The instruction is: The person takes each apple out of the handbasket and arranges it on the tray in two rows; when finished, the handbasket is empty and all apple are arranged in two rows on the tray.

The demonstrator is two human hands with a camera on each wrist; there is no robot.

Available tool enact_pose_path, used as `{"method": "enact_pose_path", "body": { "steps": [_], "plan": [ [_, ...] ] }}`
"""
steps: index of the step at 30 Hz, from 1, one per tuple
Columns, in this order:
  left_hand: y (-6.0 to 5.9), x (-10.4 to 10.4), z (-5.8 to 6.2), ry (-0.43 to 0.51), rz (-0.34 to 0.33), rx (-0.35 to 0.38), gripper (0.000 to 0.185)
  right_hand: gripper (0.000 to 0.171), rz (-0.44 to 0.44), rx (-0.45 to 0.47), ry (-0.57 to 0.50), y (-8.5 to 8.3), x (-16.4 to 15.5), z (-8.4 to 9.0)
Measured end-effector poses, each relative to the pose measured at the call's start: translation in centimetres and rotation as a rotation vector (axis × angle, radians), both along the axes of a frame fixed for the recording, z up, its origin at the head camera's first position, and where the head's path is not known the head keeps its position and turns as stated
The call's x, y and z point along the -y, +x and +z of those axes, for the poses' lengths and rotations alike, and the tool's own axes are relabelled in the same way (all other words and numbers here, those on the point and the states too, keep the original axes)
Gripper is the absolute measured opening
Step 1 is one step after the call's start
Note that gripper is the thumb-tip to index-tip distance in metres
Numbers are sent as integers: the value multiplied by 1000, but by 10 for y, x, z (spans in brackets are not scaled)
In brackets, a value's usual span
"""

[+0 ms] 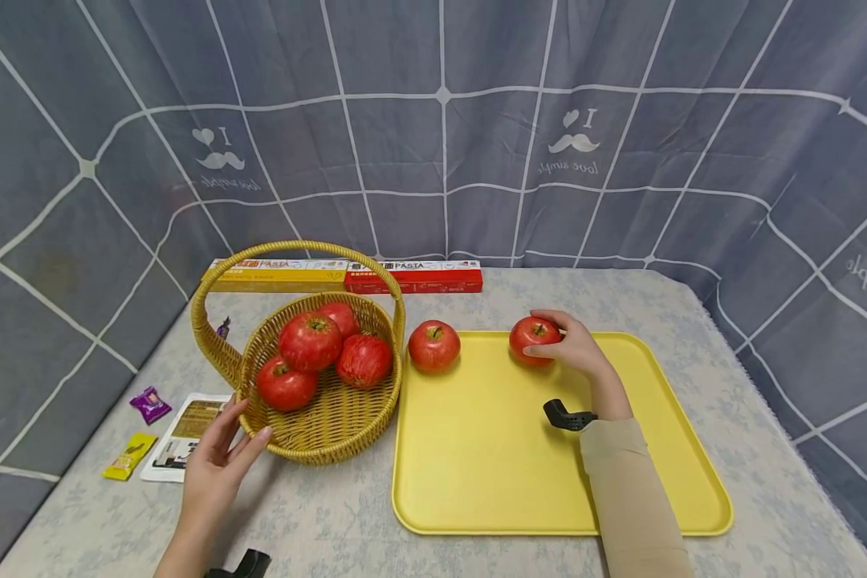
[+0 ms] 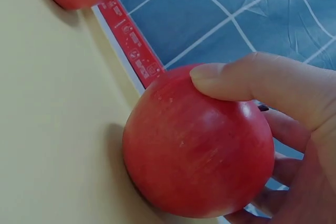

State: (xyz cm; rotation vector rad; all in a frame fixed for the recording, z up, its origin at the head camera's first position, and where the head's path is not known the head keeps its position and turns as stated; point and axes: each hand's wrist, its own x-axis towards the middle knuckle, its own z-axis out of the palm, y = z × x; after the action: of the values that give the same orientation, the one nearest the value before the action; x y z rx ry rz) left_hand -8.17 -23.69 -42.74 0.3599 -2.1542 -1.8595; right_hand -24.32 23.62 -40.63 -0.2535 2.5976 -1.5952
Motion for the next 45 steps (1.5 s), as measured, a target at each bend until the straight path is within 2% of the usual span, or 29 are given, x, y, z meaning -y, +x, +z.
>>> {"method": "enact_pose_path", "body": {
  "steps": [4, 7, 11, 13, 15, 18, 22, 26, 29, 33, 41, 45],
  "plan": [
    [0, -1, 0, -11, -2, -7, 55, 66, 19, 23, 6, 2, -2, 2],
    [0, -1, 1, -13, -3, -4, 55, 70, 36, 29, 42, 0, -7, -3],
    [0, -1, 2, -17, 0, 12, 55, 77, 11, -32, 134, 3, -7, 1],
    [0, -1, 2, -21, 2, 19, 56, 75, -27, -85, 127, 7, -2, 11],
    [0, 0, 2, -20, 3, 23, 56, 68, -57, -153, 65, 13, 5, 22],
    [0, 1, 2, -19, -1, 28, 56, 56, -39, -255, -102, 21, 20, 39],
    [-1, 1, 2, -28, 0, 32, 57, 47, 69, -350, -263, 33, 49, 57],
    [-1, 1, 2, -35, 1, 29, 57, 43, 231, -410, -367, 44, 89, 62],
    [-1, 0, 2, -33, -1, 28, 56, 41, 358, -391, -417, 49, 121, 59],
    [-1, 0, 2, -35, -2, 31, 56, 41, 467, -314, -403, 49, 162, 54],
    [-1, 0, 2, -31, 0, 37, 56, 56, 544, -154, -323, 29, 222, 45],
    [-1, 0, 2, -29, 4, 42, 57, 64, 525, -139, -293, 21, 244, 40]
  ]
}}
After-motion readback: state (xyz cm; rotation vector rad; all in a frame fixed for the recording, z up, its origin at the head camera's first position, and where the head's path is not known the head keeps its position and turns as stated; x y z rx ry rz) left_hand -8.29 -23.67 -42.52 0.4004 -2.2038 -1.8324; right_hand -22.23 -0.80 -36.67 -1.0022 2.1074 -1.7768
